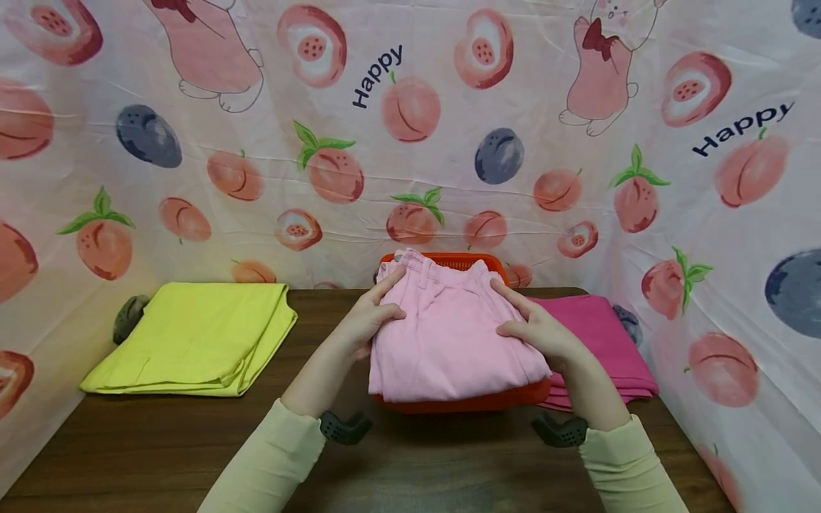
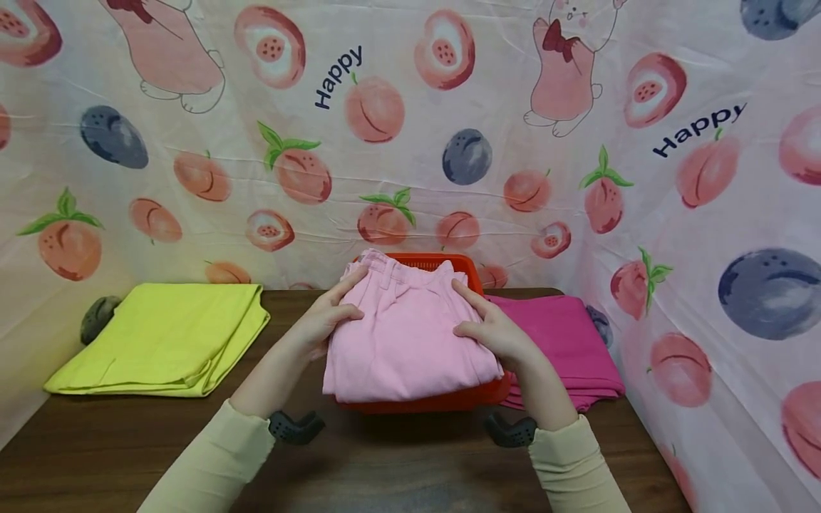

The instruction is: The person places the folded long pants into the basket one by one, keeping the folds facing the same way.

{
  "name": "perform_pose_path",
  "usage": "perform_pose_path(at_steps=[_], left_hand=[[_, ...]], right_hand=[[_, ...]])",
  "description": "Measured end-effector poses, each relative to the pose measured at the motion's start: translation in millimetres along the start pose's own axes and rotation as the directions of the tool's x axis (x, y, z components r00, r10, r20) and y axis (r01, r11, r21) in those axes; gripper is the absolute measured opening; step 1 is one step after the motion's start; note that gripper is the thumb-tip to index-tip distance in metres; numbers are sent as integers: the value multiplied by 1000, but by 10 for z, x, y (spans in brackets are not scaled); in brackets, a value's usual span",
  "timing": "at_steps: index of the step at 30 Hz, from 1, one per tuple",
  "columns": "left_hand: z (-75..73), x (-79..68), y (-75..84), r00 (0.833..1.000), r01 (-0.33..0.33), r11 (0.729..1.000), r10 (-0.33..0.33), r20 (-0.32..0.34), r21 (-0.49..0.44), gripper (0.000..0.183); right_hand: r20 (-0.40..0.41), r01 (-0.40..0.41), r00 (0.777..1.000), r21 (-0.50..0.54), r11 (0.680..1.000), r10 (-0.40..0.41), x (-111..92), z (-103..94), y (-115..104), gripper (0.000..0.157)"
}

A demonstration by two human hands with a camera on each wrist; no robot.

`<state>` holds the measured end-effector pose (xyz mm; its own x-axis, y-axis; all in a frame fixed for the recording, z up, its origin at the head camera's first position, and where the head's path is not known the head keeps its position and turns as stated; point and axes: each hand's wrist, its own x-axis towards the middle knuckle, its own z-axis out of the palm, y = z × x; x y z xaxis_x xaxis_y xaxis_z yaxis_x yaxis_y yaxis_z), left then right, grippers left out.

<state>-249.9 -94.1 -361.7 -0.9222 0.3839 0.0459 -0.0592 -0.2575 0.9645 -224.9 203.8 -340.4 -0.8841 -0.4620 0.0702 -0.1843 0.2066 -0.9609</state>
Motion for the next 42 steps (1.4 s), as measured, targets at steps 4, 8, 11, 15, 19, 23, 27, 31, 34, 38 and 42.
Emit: perform_pose_path(at_steps=[4, 8, 11, 15, 19, 23, 27, 31, 34, 38, 42], left_hand=[[-23, 18, 48, 999, 18, 994, -21, 35, 108, 83], [-40, 43, 82, 999, -4, 978, -2, 33, 207, 84], [-49, 70, 96, 999, -27, 970, 22, 24, 241, 84], [-66, 116, 85, 999, -47, 976, 41, 31, 211, 85], [-84, 160, 54, 998, -64, 984, 58, 37, 169, 85], [-90, 213, 8, 997, -74, 987, 72, 21, 140, 86], [-91, 275, -24, 996, -85, 985, 87, -6, 153, 86], [-83, 325, -17, 997, -64, 978, 71, -27, 198, 84], [-71, 352, -3, 999, -30, 978, 37, -30, 208, 84], [-61, 383, 15, 999, 0, 972, 8, -33, 236, 83], [-51, 423, 22, 999, 9, 954, 6, -50, 299, 83]], right_hand=[[39, 10, 999, -12, 1000, -9, 4, -38, -23, 71], [39, 7, 999, -46, 999, -5, -1, -75, -50, 68], [33, 8, 999, -52, 999, -6, 3, -97, -62, 67], [37, 22, 999, -29, 999, -21, 19, -120, -54, 67], [26, 25, 999, -33, 999, -25, 39, -138, -28, 67], [-4, 23, 1000, -44, 999, -23, 67, -146, -6, 66], [-18, 46, 999, -46, 998, -47, 97, -159, 31, 66], [-15, 67, 998, -52, 996, -68, 119, -185, 72, 67], [-10, 66, 998, -55, 996, -66, 129, -203, 94, 67], [-10, 66, 998, -60, 996, -67, 143, -221, 126, 68], [-32, 62, 997, -74, 995, -65, 163, -227, 153, 68]])
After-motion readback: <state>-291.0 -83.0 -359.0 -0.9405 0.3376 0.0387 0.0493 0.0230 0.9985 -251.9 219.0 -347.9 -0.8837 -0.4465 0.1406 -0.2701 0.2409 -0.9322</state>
